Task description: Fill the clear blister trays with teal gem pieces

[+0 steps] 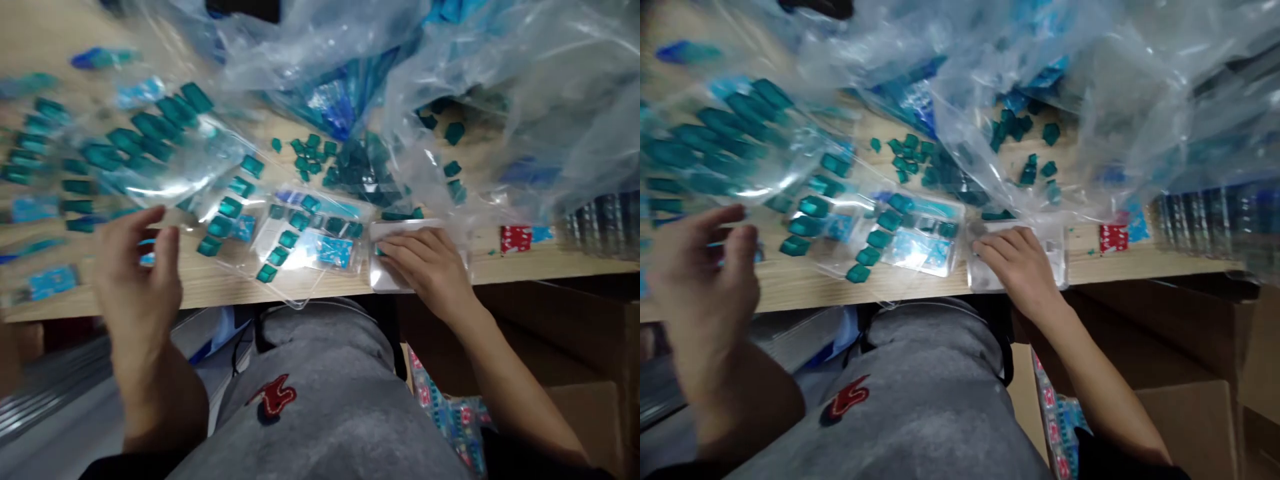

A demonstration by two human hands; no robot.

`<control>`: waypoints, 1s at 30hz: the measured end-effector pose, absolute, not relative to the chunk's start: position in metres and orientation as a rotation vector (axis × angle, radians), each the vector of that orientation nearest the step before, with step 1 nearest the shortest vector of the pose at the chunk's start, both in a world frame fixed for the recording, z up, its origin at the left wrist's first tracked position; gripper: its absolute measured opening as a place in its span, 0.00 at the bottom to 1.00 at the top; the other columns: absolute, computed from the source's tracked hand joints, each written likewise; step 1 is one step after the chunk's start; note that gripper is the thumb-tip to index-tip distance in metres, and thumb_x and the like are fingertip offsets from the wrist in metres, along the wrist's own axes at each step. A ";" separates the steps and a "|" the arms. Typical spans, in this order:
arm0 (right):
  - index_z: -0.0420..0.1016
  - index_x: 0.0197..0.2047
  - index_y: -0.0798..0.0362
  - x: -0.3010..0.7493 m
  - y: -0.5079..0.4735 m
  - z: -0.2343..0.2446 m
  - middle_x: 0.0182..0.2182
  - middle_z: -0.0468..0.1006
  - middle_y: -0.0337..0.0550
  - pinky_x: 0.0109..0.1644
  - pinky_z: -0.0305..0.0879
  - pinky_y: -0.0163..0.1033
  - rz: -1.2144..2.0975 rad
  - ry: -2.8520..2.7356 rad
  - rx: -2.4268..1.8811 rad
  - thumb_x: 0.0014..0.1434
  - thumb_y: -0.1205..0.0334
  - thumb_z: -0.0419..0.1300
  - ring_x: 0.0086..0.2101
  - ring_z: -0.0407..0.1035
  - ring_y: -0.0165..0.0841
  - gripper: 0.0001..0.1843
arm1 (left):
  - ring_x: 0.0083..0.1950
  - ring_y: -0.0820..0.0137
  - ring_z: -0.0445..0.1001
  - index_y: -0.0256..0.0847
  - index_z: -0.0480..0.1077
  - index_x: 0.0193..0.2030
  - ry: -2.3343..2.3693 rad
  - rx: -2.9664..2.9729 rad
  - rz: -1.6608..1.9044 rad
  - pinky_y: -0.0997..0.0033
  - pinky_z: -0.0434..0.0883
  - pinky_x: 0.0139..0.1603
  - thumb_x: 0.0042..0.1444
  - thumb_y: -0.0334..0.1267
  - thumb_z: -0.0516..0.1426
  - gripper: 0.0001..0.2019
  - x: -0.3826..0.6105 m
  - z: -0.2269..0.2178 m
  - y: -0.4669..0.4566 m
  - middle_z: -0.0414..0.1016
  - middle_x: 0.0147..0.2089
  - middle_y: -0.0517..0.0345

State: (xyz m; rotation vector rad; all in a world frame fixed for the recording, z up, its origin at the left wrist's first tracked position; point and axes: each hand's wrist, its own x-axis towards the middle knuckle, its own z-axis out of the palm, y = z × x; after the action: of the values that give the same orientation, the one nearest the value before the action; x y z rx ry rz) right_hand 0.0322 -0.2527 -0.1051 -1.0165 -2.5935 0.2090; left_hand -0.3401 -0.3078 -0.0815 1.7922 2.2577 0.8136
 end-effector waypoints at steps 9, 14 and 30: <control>0.73 0.49 0.50 0.029 -0.253 -0.114 0.40 0.83 0.47 0.41 0.71 0.46 0.269 -2.458 -1.070 0.65 0.68 0.58 0.39 0.76 0.40 0.10 | 0.35 0.73 0.71 0.38 0.75 0.42 2.299 1.914 0.823 0.72 0.71 0.35 0.66 0.40 0.55 0.10 -0.308 -0.067 -0.288 0.73 0.39 0.56; 0.61 0.67 0.42 0.037 -0.263 -0.077 0.44 0.81 0.48 0.41 0.76 0.49 0.283 -2.386 -1.098 0.65 0.66 0.60 0.41 0.78 0.44 0.30 | 0.48 0.58 0.74 0.38 0.73 0.50 2.218 2.122 0.613 0.59 0.72 0.47 0.64 0.50 0.56 0.18 -0.303 -0.073 -0.290 0.75 0.46 0.47; 0.59 0.65 0.21 0.047 -0.185 -0.044 0.56 0.75 0.40 0.55 0.66 0.70 0.253 -2.171 -1.660 0.67 0.47 0.47 0.56 0.69 0.59 0.24 | 0.43 0.66 0.74 0.40 0.71 0.46 2.275 2.284 0.853 0.67 0.71 0.44 0.68 0.38 0.52 0.08 -0.299 -0.078 -0.285 0.75 0.41 0.53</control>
State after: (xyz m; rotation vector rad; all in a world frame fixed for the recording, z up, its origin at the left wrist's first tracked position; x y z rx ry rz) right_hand 0.0473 -0.1849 -0.0438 -1.6601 -2.1709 0.2534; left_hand -0.2988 -0.2848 -0.0784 2.2838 2.2754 0.8533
